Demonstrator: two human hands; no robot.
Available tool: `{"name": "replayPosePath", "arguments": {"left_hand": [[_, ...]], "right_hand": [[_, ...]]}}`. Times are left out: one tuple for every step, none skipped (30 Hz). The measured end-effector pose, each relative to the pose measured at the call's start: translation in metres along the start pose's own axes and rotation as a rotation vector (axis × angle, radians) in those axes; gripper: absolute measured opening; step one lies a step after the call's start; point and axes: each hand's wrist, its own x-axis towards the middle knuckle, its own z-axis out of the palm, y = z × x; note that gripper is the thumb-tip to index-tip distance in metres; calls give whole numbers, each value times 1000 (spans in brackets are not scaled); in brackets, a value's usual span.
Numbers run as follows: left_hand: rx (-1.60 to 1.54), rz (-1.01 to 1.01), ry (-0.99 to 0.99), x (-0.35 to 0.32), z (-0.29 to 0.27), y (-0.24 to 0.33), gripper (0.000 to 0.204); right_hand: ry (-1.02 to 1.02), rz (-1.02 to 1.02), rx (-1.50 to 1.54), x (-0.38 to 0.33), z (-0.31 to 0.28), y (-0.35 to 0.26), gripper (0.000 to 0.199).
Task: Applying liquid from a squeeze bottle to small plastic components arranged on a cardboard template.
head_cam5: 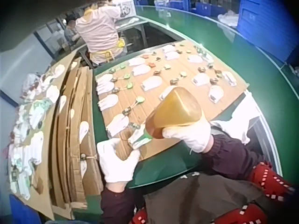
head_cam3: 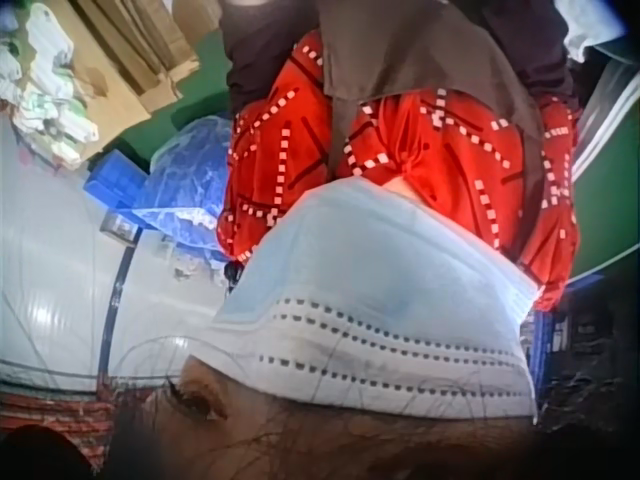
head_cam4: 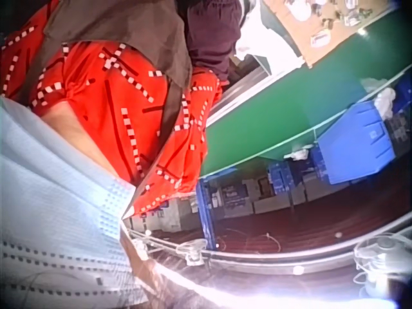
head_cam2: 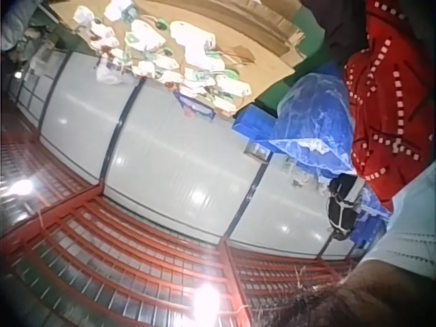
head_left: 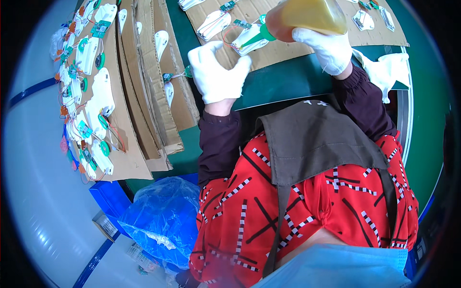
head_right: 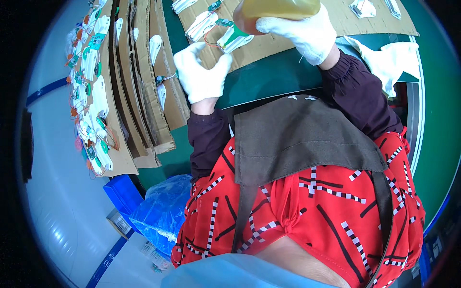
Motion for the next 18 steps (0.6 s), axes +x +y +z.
{"name": "replayPosePath", "arguments": {"left_hand": [[94, 53, -3, 1, 1, 1, 52], [112, 39, -102, 5, -1, 5, 51], [111, 35, -102, 4, 0, 5, 51], [126, 53, -89, 4, 1, 6, 47], [141, 70, -78, 3, 3, 6, 44], [141, 67, -78, 3, 4, 5, 44], [151, 64, -75, 3, 6, 4, 42], [161, 61, -71, 3, 7, 3, 40], [161, 58, -70, 3, 8, 2, 40], [174, 57, -72, 3, 9, 0, 39], [189, 56, -73, 3, 10, -1, 39], [190, 54, -72, 3, 9, -2, 39], [199, 44, -78, 3, 9, -1, 38], [205, 36, -83, 4, 9, 0, 37], [205, 35, -82, 4, 9, 0, 37], [196, 29, -81, 4, 10, -1, 37], [192, 21, -77, 4, 10, -2, 37], [195, 20, -74, 3, 10, -2, 37]], "right_hand": [[-3, 4, -1, 0, 0, 0, 65], [-8, 6, -18, 1, -1, -1, 64], [-14, 7, -34, 1, -1, -1, 63], [-16, 10, -36, 1, 0, -1, 63], [-18, 6, -32, 1, 0, 0, 63], [-19, 2, -27, 0, 0, 1, 64], [-21, 4, -28, 0, 1, 1, 64], [-29, -12, -20, -1, 3, 1, 64], [-37, -28, -11, -1, 4, 1, 65], [-39, -26, -11, -3, 4, 0, 65], [-53, 2, -45, -4, 3, -1, 67], [-66, 30, -78, -6, 2, -1, 68], [-69, 31, -77, -8, 1, -2, 68], [-110, -14, -162, -10, -1, -3, 70], [-151, -60, -247, -12, -3, -4, 73], [-151, -61, -249, -13, -5, -8, 73], [-151, -119, -269, -12, -7, -11, 71], [-151, -178, -289, -12, -10, -12, 70]]}}
